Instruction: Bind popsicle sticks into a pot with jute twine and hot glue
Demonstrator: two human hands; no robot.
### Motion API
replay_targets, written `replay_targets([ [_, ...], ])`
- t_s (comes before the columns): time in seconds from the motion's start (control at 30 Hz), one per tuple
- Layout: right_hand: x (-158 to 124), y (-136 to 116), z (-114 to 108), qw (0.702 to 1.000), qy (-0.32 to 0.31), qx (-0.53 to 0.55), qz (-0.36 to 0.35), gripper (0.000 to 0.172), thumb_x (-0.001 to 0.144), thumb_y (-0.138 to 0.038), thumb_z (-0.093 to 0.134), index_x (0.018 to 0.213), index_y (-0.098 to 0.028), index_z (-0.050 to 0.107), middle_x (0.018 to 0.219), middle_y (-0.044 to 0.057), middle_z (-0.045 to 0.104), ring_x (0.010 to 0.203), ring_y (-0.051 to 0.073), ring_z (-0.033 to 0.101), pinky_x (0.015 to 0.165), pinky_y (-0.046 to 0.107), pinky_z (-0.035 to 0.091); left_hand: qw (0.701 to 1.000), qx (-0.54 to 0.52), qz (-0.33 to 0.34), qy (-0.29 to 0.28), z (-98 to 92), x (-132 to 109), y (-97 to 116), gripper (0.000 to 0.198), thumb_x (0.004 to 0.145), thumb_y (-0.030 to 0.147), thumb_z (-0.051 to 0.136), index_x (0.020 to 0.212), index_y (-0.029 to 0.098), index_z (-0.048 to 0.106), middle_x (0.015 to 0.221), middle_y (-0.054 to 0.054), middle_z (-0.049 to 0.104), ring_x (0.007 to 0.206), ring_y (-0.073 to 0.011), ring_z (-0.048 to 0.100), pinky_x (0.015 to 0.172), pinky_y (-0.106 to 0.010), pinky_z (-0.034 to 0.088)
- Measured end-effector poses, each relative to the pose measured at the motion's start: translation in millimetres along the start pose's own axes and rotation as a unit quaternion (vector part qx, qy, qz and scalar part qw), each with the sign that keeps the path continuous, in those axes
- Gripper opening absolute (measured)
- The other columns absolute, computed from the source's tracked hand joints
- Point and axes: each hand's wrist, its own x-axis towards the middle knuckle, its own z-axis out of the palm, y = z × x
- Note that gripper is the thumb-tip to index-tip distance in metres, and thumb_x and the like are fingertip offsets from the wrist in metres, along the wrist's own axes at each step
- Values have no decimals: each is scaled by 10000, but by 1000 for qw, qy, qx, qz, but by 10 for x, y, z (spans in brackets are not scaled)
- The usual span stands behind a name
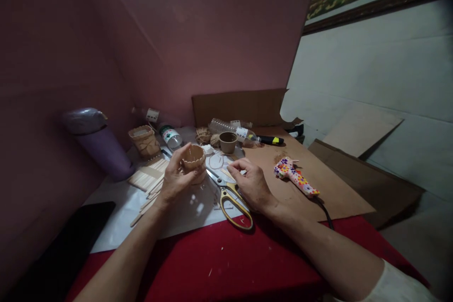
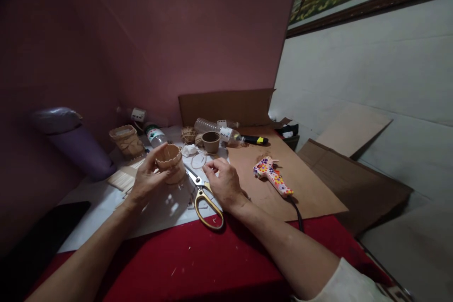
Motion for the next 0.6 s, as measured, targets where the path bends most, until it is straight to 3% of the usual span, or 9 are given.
replay_targets([
  [0.17, -11, -5, 3, 1000, -14, 1, 0, 200, 874, -269, 556, 724, -195, 666, 741, 33, 683, 704, 182, 610, 642, 286, 442, 997, -9, -25, 70, 2, -5, -22, 760, 627, 362, 823, 1320, 250, 530, 1228, -87, 610, 1120, -273, 592, 956, -385, 469],
  [0.33, -15, -19, -3, 1000, -20, 3, 0, 207, 879, -274, 553, 734, -193, 676, 730, 33, 690, 680, 178, 602, 627, 284, 433, 998, 37, -22, 46, 1, 6, -114, 812, 623, 391, 830, 1348, 234, 502, 1282, -113, 577, 1174, -292, 560, 983, -397, 453],
  [0.5, -14, -30, -8, 1000, -15, 3, -1, 202, 879, -256, 558, 728, -186, 673, 732, 33, 692, 681, 174, 598, 635, 281, 425, 996, -18, -25, 86, 38, -12, -30, 768, 643, 411, 813, 1324, 220, 515, 1250, -108, 604, 1088, -263, 609, 924, -356, 489],
  [0.6, -14, -28, -5, 1000, -15, 4, -3, 203, 879, -255, 565, 725, -182, 676, 720, 31, 685, 685, 172, 593, 645, 279, 423, 997, -18, -5, 68, 55, -19, -6, 785, 629, 407, 815, 1320, 207, 501, 1254, -111, 601, 1082, -258, 614, 929, -364, 491],
])
